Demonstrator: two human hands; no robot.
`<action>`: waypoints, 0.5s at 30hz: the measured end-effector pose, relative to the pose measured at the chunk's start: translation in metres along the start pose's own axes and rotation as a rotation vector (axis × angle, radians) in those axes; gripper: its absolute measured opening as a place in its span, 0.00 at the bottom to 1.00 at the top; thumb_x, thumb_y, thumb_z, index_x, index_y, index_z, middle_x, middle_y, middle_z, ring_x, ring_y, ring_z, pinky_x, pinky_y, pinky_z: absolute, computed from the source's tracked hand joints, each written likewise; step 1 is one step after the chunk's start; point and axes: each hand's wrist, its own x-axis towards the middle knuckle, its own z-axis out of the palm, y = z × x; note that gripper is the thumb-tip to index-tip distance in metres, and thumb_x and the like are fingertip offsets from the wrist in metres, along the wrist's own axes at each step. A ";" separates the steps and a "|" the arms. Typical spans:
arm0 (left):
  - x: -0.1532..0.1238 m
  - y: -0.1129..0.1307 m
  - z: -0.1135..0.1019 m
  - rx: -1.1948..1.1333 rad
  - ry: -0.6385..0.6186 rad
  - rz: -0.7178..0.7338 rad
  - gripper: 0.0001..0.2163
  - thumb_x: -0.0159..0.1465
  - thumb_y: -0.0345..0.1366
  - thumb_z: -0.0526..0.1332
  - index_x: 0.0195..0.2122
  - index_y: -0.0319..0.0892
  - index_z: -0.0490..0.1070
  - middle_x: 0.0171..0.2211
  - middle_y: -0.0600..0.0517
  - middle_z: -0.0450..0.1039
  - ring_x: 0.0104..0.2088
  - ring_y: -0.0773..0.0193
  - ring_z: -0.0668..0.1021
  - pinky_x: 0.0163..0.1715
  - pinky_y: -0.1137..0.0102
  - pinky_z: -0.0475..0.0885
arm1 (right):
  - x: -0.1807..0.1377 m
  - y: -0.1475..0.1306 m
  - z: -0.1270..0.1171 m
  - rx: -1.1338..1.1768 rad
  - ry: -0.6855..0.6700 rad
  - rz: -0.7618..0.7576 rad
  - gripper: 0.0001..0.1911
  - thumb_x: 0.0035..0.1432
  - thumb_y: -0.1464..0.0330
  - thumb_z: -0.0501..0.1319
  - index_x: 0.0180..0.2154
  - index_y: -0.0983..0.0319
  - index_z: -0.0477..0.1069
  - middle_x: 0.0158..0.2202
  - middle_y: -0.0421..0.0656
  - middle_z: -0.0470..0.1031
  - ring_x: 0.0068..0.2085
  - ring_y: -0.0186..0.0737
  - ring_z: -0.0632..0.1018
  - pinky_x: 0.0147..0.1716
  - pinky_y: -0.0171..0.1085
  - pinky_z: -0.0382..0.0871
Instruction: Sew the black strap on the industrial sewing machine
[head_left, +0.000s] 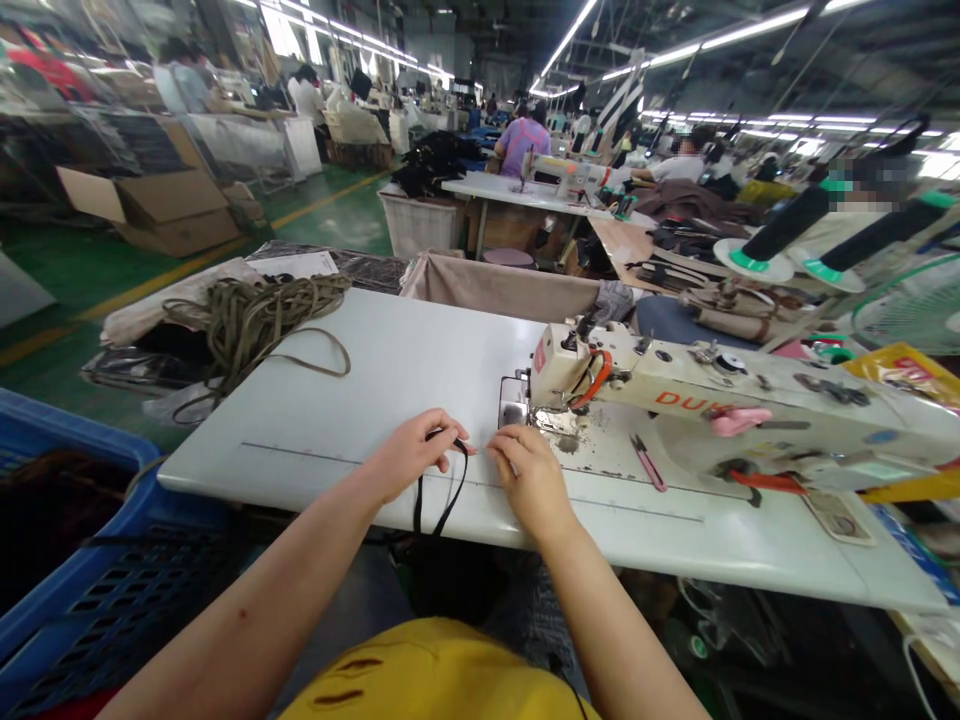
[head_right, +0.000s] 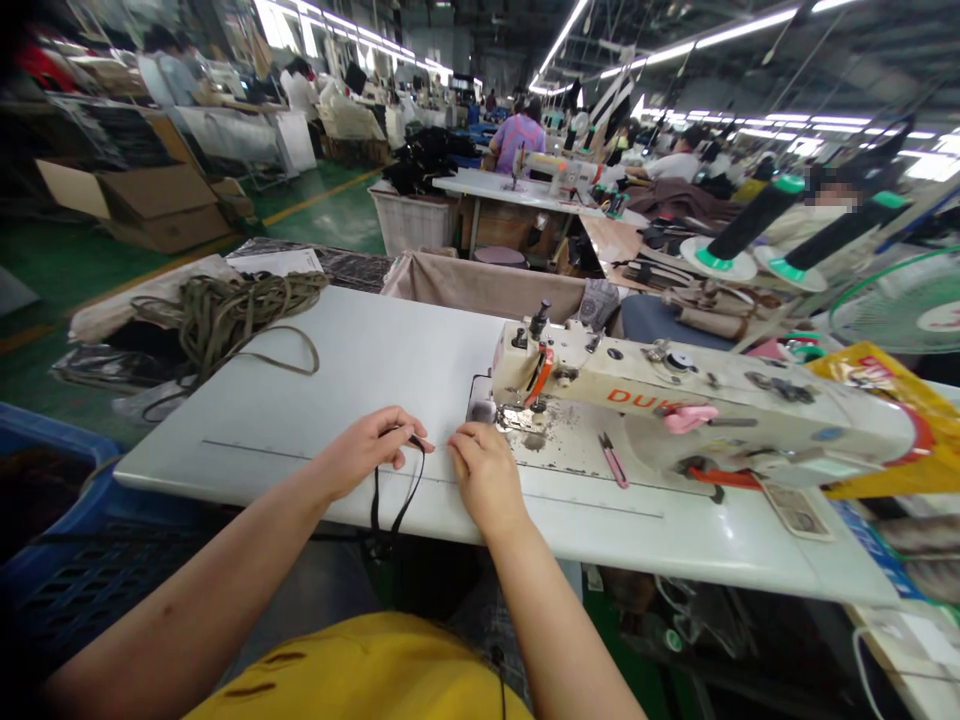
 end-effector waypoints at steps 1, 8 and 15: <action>0.001 -0.001 0.001 -0.009 0.005 0.006 0.11 0.66 0.45 0.61 0.39 0.41 0.71 0.40 0.45 0.83 0.31 0.64 0.78 0.32 0.69 0.72 | 0.000 0.000 -0.001 0.010 0.012 0.006 0.09 0.70 0.70 0.60 0.43 0.58 0.79 0.44 0.49 0.78 0.47 0.49 0.77 0.50 0.49 0.73; 0.006 -0.012 0.009 0.025 0.012 -0.020 0.12 0.66 0.47 0.62 0.37 0.42 0.69 0.34 0.47 0.82 0.32 0.61 0.81 0.33 0.67 0.74 | -0.002 -0.007 -0.011 0.168 -0.073 0.054 0.07 0.65 0.73 0.59 0.38 0.58 0.75 0.40 0.45 0.79 0.45 0.46 0.77 0.48 0.44 0.71; 0.004 -0.003 0.014 -0.038 -0.027 -0.084 0.14 0.63 0.48 0.66 0.34 0.42 0.68 0.28 0.48 0.82 0.27 0.63 0.79 0.33 0.67 0.74 | -0.010 -0.019 -0.005 0.332 -0.149 0.174 0.05 0.64 0.71 0.60 0.34 0.59 0.72 0.31 0.40 0.72 0.35 0.41 0.74 0.38 0.38 0.66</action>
